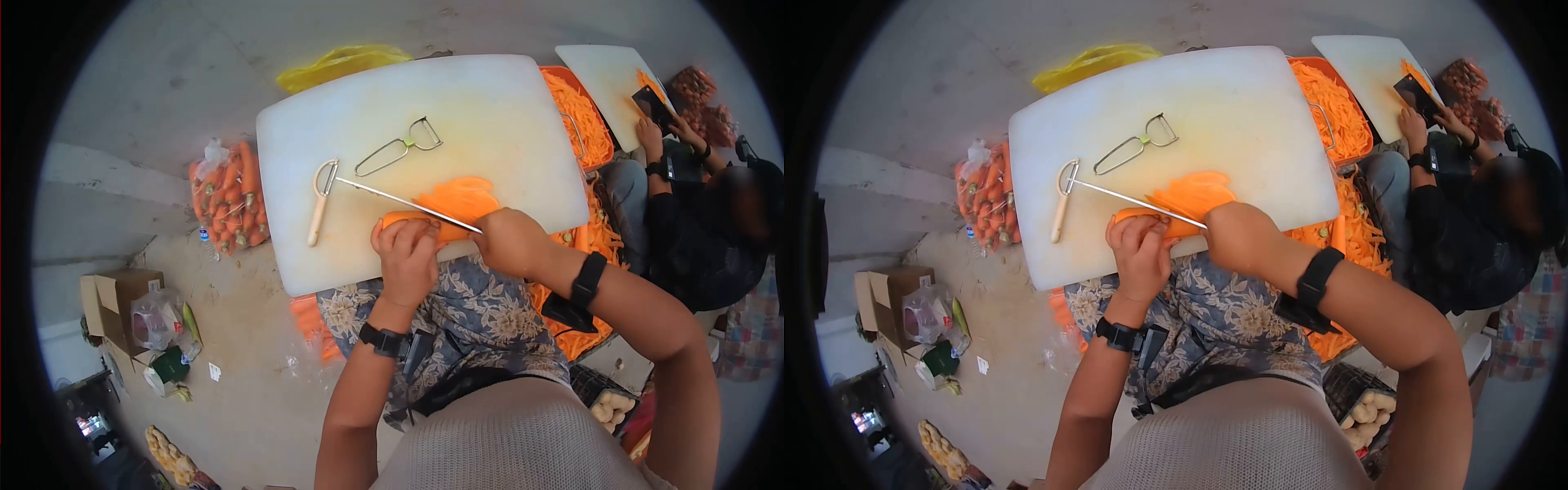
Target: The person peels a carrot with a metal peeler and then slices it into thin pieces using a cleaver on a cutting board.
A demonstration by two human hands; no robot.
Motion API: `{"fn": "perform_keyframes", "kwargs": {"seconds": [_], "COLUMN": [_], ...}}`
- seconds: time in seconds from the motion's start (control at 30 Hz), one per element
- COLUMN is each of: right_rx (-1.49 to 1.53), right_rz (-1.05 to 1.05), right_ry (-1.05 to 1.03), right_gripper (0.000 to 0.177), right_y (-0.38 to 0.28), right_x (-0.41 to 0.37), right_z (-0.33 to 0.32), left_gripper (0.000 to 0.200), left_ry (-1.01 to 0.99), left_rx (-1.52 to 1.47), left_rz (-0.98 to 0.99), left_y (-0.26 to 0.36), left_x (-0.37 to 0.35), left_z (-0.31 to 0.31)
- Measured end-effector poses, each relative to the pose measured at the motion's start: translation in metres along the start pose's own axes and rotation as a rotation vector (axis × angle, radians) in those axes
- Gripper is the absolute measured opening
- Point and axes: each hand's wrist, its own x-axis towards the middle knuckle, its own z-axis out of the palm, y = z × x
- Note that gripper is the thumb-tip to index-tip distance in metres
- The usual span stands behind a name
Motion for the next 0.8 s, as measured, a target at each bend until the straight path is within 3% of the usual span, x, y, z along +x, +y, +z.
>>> {"fn": "perform_keyframes", "kwargs": {"seconds": [0.23,0.53,0.63,0.8], "right_rx": [0.033,0.058,0.099,0.036], "right_rz": [-0.013,0.03,0.062,0.037], "right_ry": [0.149,0.185,0.189,0.289], "right_gripper": [0.022,0.023,0.021,0.021], "right_y": [-0.001,0.017,0.019,0.019], "right_x": [-0.002,-0.018,-0.026,-0.029], "right_z": [0.007,-0.005,-0.002,0.007], "left_gripper": [0.039,0.044,0.044,0.052], "left_ry": [-0.064,-0.241,-0.336,-0.657], "left_rx": [0.004,0.073,0.063,0.021], "left_rz": [0.078,-0.027,-0.035,-0.115], "left_y": [0.0,-0.002,-0.003,-0.008], "left_x": [0.017,0.034,0.039,0.057], "left_z": [-0.013,-0.049,-0.062,-0.07]}}
